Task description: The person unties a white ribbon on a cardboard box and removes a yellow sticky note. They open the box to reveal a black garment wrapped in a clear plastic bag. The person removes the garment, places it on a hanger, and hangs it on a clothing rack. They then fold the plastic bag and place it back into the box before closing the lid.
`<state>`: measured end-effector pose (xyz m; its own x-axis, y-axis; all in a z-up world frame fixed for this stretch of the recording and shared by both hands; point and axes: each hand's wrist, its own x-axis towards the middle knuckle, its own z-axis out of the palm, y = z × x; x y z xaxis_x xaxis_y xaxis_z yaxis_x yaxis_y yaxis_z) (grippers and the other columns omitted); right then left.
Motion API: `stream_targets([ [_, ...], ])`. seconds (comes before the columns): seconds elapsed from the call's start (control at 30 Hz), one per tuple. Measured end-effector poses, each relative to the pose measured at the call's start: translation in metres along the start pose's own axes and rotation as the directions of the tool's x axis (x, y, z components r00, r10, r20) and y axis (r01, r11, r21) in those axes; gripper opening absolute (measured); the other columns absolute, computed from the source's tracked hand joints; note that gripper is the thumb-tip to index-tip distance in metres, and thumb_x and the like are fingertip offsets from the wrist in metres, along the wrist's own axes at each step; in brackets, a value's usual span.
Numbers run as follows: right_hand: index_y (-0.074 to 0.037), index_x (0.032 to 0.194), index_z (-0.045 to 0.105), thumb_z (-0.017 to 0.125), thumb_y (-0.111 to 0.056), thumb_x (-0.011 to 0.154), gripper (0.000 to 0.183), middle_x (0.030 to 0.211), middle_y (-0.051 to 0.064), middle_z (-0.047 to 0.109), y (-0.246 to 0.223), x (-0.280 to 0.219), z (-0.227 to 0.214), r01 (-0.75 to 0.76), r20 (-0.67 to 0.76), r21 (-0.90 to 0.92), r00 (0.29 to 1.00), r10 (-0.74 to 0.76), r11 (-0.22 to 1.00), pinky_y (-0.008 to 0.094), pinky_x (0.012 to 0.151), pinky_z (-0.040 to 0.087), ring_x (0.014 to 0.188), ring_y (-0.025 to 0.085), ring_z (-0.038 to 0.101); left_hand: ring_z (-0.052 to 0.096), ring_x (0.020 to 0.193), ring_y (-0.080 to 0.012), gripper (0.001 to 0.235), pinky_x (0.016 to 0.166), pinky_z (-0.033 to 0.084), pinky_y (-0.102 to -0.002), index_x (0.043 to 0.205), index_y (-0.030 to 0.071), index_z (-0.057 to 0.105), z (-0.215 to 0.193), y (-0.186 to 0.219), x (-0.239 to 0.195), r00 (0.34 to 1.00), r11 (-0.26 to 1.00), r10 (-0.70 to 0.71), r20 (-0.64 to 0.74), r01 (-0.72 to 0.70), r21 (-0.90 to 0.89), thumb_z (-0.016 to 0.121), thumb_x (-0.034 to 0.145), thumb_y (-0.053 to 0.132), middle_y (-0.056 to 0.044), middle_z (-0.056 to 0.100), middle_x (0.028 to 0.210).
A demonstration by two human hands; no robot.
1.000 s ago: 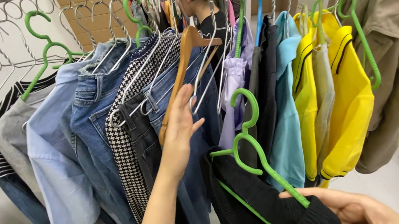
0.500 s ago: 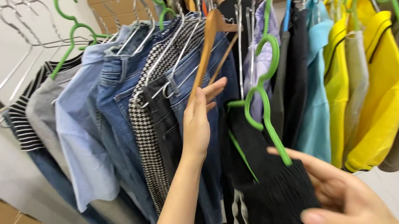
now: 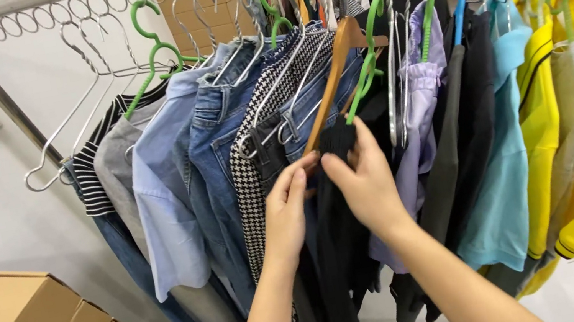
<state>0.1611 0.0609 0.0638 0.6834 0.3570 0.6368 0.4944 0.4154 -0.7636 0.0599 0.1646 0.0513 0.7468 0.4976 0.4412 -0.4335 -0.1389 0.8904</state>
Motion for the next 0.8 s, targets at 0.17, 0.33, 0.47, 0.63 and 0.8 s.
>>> stream_targets([
  [0.17,0.005,0.163,0.032,0.063,0.007,0.090,0.079,0.139,0.025,0.062,0.038,0.053,-0.013,0.088,-0.082,-0.024,0.993,-0.090,0.996,0.044,0.110,0.054,0.127,0.029,0.063,0.049,0.146,-0.0420,0.047,0.117,0.043,-0.054,0.149,0.005,0.063,0.005,-0.021,-0.011,0.994,1.000,0.009,0.107,-0.011,0.021,0.048,0.113,0.032,-0.028,0.061,0.150],
  [0.33,0.004,0.163,0.033,0.060,0.011,0.090,0.078,0.138,0.023,0.061,0.019,0.094,-0.018,0.198,-0.073,-0.059,0.977,-0.202,0.978,0.044,0.110,0.054,0.127,0.028,0.061,0.041,0.150,-0.0500,0.061,0.121,0.035,-0.062,0.159,0.006,0.049,0.015,-0.017,-0.017,0.978,0.999,-0.037,0.204,0.036,0.012,0.051,0.111,0.042,-0.034,0.051,0.155],
  [0.47,0.000,0.161,0.040,0.059,0.009,0.089,0.074,0.127,0.014,0.064,0.009,0.118,-0.018,0.167,-0.063,-0.066,0.983,-0.171,0.984,0.038,0.104,0.057,0.118,0.022,0.064,0.047,0.149,-0.0434,0.068,0.120,0.040,-0.058,0.163,0.014,0.045,0.022,-0.005,-0.021,0.957,0.987,-0.138,0.254,0.111,0.117,0.065,0.103,0.042,-0.027,0.057,0.153],
  [0.63,-0.002,0.160,0.042,0.059,0.005,0.089,0.073,0.122,0.011,0.064,0.038,0.131,-0.026,0.065,-0.140,-0.067,0.987,-0.074,0.996,0.038,0.099,0.057,0.113,0.021,0.064,0.047,0.149,-0.0419,0.070,0.119,0.041,-0.057,0.163,0.017,0.045,0.026,-0.020,-0.015,0.945,0.968,-0.217,0.246,0.175,0.181,0.065,0.103,0.046,-0.024,0.057,0.154],
  [0.8,-0.009,0.161,0.045,0.063,-0.005,0.093,0.070,0.127,0.010,0.070,0.062,0.124,-0.039,-0.118,-0.198,-0.171,0.977,0.084,0.978,0.037,0.096,0.059,0.116,0.018,0.068,0.046,0.149,-0.0456,0.068,0.119,0.041,-0.060,0.164,0.017,0.043,0.026,-0.034,-0.011,0.926,0.936,-0.297,0.234,0.233,0.265,0.063,0.104,0.043,-0.026,0.055,0.155],
])
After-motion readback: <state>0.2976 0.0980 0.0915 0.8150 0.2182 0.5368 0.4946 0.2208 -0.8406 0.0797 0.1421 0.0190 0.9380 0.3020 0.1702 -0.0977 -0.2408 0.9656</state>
